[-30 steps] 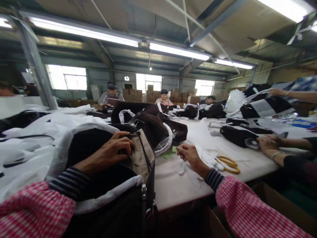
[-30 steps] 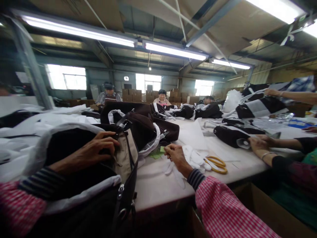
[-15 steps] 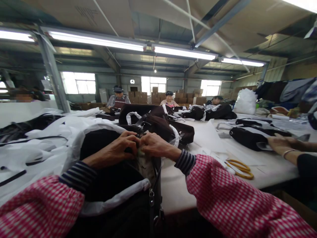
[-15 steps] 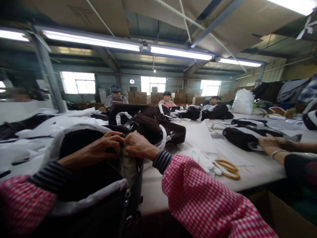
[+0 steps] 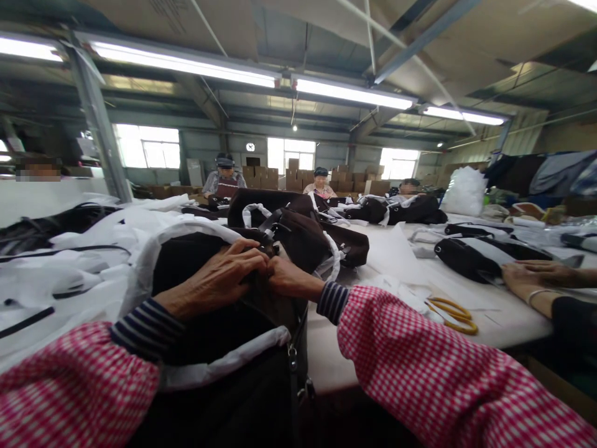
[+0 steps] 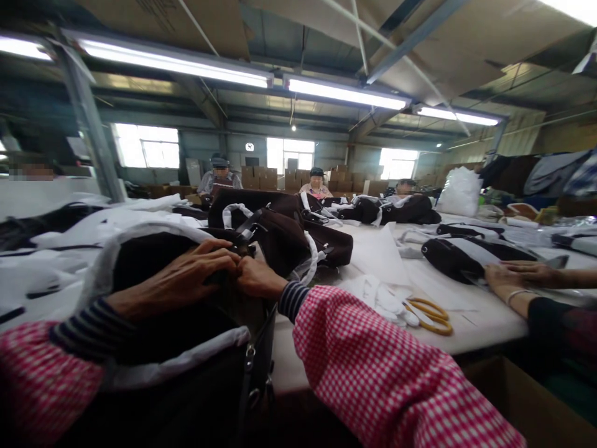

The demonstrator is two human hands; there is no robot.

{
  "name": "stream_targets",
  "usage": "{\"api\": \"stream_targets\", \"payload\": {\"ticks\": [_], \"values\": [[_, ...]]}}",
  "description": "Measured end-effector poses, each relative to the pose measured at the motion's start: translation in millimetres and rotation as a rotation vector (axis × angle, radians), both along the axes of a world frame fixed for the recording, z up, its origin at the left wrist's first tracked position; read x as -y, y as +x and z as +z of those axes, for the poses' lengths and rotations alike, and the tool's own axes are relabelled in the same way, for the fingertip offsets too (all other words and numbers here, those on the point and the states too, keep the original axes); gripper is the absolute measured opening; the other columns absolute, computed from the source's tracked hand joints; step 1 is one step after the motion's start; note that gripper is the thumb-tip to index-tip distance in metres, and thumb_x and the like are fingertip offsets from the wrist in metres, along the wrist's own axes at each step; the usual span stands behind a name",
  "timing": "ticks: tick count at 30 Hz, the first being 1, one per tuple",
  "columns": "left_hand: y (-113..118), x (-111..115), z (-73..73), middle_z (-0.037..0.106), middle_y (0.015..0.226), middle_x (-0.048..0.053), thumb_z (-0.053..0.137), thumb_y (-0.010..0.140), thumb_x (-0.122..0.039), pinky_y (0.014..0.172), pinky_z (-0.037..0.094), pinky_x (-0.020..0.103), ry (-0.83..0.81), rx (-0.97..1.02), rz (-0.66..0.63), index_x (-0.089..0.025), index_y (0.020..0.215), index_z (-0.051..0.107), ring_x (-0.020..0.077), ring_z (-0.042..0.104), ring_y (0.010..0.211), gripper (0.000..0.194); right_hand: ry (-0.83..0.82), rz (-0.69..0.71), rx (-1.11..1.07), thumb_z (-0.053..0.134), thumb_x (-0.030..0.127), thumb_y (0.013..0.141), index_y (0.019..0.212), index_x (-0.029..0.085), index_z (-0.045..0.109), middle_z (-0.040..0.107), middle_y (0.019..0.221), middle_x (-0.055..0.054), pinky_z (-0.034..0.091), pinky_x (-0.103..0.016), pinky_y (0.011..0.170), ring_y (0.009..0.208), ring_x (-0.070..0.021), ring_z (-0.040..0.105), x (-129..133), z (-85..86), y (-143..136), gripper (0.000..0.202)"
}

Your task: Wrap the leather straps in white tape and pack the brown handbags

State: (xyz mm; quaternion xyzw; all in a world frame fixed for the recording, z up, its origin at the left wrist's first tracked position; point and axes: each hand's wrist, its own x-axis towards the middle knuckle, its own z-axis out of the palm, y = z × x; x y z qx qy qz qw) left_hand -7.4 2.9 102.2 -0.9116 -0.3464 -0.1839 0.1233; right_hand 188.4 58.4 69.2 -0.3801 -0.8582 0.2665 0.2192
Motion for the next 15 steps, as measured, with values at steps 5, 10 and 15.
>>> {"api": "stream_targets", "payload": {"ticks": [5, 10, 15], "values": [[-8, 0, -2.6, 0.066, 0.133, 0.006, 0.061, 0.082, -0.005, 0.115, 0.044, 0.043, 0.04, 0.035, 0.015, -0.02, 0.106, 0.066, 0.0267, 0.04, 0.141, 0.029, 0.278, -0.164, 0.059, 0.069, 0.02, 0.081, 0.095, 0.015, 0.069, 0.062, 0.081, -0.003, 0.04, -0.028, 0.066, 0.073, -0.0173, 0.054, 10, -4.4, -9, 0.015], [-8, -5, -9.5, 0.066, 0.138, 0.001, 0.057, 0.094, -0.016, 0.106, 0.048, 0.049, 0.106, -0.031, 0.127, -0.025, 0.102, 0.068, 0.0302, 0.04, 0.142, 0.017, 0.263, -0.071, -0.039, 0.056, 0.009, 0.084, 0.087, 0.015, 0.068, 0.063, 0.08, -0.002, 0.041, -0.026, 0.069, 0.076, -0.0169, 0.056, 13, -6.0, -5, 0.014], [-7, -5, -16.0, 0.061, 0.145, 0.0, 0.056, 0.099, -0.019, 0.11, 0.041, 0.054, 0.132, -0.136, 0.105, -0.028, 0.104, 0.074, 0.0332, 0.036, 0.145, 0.02, 0.302, 0.019, 0.064, 0.055, 0.005, 0.087, 0.082, 0.014, 0.07, 0.064, 0.081, -0.003, 0.04, -0.027, 0.073, 0.077, -0.0161, 0.057, 20, -4.2, 8, 0.018]]}}
